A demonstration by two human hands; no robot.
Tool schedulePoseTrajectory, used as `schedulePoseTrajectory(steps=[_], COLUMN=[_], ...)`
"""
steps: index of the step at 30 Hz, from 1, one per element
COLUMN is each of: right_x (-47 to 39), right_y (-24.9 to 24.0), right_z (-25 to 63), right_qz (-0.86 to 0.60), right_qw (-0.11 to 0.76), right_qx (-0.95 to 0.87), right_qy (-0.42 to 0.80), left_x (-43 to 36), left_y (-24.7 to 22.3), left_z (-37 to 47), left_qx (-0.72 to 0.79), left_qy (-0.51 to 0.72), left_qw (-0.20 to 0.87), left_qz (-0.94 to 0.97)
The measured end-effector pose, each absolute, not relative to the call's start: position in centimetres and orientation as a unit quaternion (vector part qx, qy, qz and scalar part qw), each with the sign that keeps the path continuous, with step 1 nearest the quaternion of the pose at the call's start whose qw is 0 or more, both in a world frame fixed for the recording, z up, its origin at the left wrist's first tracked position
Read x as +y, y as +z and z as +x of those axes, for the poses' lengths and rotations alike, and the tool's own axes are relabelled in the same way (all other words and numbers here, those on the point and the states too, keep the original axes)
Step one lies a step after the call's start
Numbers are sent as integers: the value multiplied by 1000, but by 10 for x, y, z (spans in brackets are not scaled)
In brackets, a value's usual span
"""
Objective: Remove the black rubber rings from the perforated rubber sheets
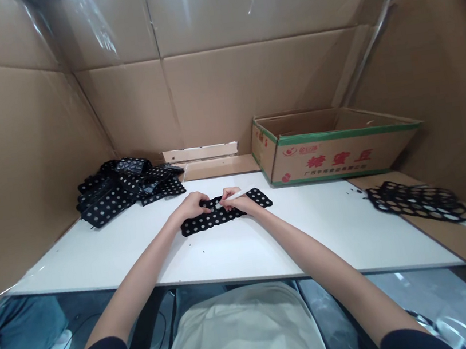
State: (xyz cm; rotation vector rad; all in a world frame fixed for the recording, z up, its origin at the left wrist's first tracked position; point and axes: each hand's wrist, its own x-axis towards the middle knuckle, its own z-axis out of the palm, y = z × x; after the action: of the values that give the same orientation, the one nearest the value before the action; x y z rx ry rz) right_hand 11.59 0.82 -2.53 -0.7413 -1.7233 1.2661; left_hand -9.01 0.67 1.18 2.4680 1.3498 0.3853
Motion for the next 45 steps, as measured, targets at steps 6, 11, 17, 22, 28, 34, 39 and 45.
schedulePoseTrajectory(steps=[6,11,17,22,28,34,39,45], right_x=[10,10,1,-6,-7,-3,1,2], right_y=[-26,-24,-12,1,12,8,-1,-12], right_z=[118,121,123,116,104,99,104,113], right_qz=[-297,-291,-310,-329,-333,-354,-379,-359], right_qw=[424,423,382,338,280,283,324,346], right_qx=[-699,-710,-780,-842,-878,-866,-804,-732], right_qy=[493,481,388,263,198,214,325,465], left_x=[2,-2,0,-3,-8,-13,-16,-17], left_y=[12,14,9,6,7,11,16,15], left_z=[-84,-82,-82,-79,-73,-68,-64,-65], left_qx=[496,491,485,486,504,523,534,534], left_qy=[129,153,147,132,120,106,89,105], left_qw=[131,118,114,86,73,41,35,37], left_qz=[848,850,854,860,852,845,840,838])
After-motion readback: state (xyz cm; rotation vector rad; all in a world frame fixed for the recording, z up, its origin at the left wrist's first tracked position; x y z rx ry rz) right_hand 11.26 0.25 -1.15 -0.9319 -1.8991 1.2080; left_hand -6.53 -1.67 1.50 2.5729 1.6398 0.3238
